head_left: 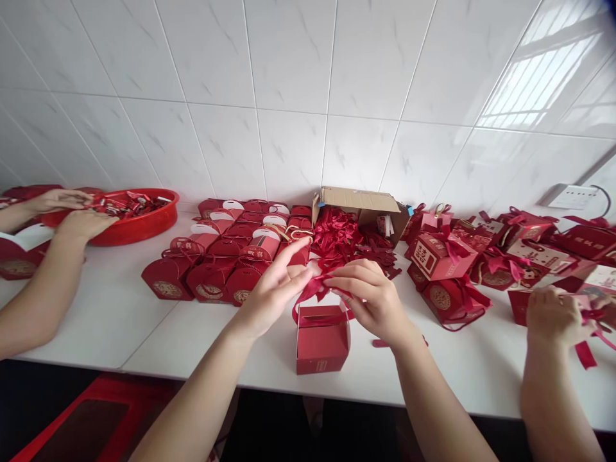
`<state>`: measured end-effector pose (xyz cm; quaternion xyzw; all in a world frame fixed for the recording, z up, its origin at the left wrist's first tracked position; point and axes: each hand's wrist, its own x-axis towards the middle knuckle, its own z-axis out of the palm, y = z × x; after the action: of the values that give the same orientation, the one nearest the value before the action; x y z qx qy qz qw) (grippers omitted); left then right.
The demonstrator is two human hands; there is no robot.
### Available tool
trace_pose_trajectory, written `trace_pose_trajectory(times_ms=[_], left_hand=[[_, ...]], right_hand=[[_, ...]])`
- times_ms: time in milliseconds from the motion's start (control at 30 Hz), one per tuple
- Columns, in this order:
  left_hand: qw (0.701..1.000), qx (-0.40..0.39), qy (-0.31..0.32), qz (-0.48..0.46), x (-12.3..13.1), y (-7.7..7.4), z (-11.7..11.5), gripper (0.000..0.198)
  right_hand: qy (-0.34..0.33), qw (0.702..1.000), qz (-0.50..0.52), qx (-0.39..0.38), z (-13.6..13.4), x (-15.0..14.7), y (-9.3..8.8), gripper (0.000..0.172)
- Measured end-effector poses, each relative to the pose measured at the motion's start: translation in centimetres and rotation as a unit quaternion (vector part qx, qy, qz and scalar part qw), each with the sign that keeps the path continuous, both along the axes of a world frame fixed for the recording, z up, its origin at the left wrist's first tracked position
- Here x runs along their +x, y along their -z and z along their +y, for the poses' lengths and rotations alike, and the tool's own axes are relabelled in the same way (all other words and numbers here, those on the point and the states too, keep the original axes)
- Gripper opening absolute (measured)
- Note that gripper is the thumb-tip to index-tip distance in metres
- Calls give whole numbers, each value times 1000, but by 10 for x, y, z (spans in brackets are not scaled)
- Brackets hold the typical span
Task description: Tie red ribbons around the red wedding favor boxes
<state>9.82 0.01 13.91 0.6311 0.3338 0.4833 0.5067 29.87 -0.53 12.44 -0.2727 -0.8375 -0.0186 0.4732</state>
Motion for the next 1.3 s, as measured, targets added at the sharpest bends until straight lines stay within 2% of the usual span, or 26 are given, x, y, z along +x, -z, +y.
trace_pose_trajectory(times_ms=[33, 100, 133, 200, 267, 400, 533, 667, 800, 867, 967, 1033, 1100, 1200, 1300], left_hand=[[994, 86, -40, 47, 1, 2, -1, 57], [951, 254, -128, 125, 2, 8, -1, 65], [922, 316, -168, 148, 0, 12, 0, 68], [881, 377, -227, 174, -7, 19, 1, 67], [865, 377, -270, 190, -19, 29, 1, 63], [855, 316, -323, 252, -49, 60, -6, 48], [853, 252, -325, 322, -65, 97, -19, 36], [849, 217, -326, 354, -63, 122, -26, 28], [840, 225, -354, 346, -61, 130, -25, 26], [828, 233, -376, 346, -64, 133, -23, 26], [805, 230, -415, 356, -74, 138, -21, 26], [798, 218, -426, 365, -81, 145, -20, 27], [800, 208, -420, 374, -86, 152, -19, 25], [803, 210, -399, 390, -89, 160, -17, 23], [802, 221, -381, 404, -90, 161, -15, 21]], right_hand=[[3, 999, 35, -4, -1, -1, 2, 26], [32, 992, 123, -12, -3, -2, 7, 22], [58, 984, 165, -19, -5, -1, 10, 20], [117, 966, 226, -44, -10, 4, 21, 17], [180, 947, 251, -87, -16, 13, 35, 18], [286, 895, 257, -225, -31, 39, 73, 33], [302, 864, 228, -332, -45, 56, 109, 40], [302, 858, 193, -367, -50, 61, 127, 38], [324, 846, 171, -388, -49, 67, 134, 38], [356, 838, 164, -379, -50, 75, 137, 39], [436, 808, 174, -356, -55, 92, 145, 44], [464, 786, 182, -366, -59, 104, 152, 47], [466, 775, 183, -385, -63, 112, 157, 52], [456, 776, 178, -397, -66, 117, 164, 55], [453, 776, 167, -406, -65, 118, 166, 54]])
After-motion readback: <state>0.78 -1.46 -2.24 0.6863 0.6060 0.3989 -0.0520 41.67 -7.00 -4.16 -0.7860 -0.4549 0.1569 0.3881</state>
